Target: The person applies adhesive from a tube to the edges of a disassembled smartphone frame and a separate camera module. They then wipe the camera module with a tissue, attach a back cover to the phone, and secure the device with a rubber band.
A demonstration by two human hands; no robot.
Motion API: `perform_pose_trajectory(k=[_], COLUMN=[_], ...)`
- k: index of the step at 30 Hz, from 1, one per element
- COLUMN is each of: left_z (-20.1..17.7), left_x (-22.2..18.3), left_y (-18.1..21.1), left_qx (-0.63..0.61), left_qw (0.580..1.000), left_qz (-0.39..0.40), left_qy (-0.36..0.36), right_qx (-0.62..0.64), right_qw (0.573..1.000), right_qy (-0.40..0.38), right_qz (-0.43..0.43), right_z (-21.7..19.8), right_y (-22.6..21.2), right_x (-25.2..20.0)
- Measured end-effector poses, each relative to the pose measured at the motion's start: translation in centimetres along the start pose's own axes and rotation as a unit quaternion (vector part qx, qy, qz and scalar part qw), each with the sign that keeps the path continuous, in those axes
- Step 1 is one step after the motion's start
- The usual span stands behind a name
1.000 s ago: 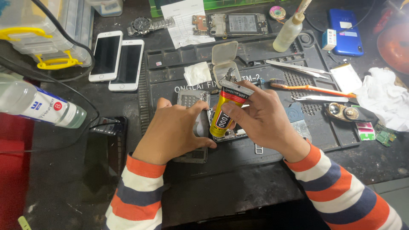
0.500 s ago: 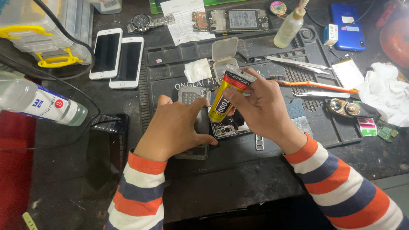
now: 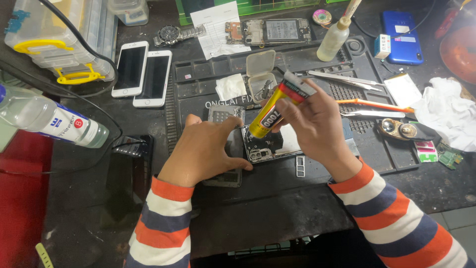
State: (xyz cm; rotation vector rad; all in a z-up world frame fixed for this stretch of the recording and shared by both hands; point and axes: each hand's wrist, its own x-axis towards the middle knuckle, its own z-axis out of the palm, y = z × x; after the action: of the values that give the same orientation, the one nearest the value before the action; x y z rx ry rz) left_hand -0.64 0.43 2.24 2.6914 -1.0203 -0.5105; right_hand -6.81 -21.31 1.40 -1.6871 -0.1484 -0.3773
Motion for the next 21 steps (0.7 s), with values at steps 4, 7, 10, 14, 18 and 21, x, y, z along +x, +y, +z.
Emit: perform_pose_trajectory(k=[4, 7, 10, 14, 18, 21], left_z=[0.9, 1.0, 0.9, 0.8, 0.4, 0.1], left_x=[0.3, 0.4, 0.5, 0.5, 0.4, 0.3], left_y=[-0.6, -0.8, -0.6, -0.5, -0.2, 0.0], left_qx=[0.016, 0.018, 0.032, 0.044, 0.036, 0.025], left_qw=[1.0, 0.999, 0.999, 0.999, 0.999, 1.0], left_qz=[0.014, 0.03, 0.017, 0.009, -0.001, -0.008], left_qy=[0.02, 0.041, 0.015, 0.009, -0.003, -0.011], right_qx=[-0.041, -0.067, -0.139, -0.156, -0.179, -0.149], right_qw=[0.999, 0.997, 0.988, 0.986, 0.981, 0.986], right_qy=[-0.027, -0.035, -0.051, -0.06, -0.066, -0.063], right_qz=[0.018, 0.021, 0.035, 0.026, 0.026, 0.043], right_z=[0.8, 1.0, 1.0, 1.2, 1.2, 1.2], right_y=[-0.9, -1.3, -1.5, -1.6, -1.7, -1.3], right_x=[-0.1, 0.0, 0.0, 0.1, 0.2, 0.3])
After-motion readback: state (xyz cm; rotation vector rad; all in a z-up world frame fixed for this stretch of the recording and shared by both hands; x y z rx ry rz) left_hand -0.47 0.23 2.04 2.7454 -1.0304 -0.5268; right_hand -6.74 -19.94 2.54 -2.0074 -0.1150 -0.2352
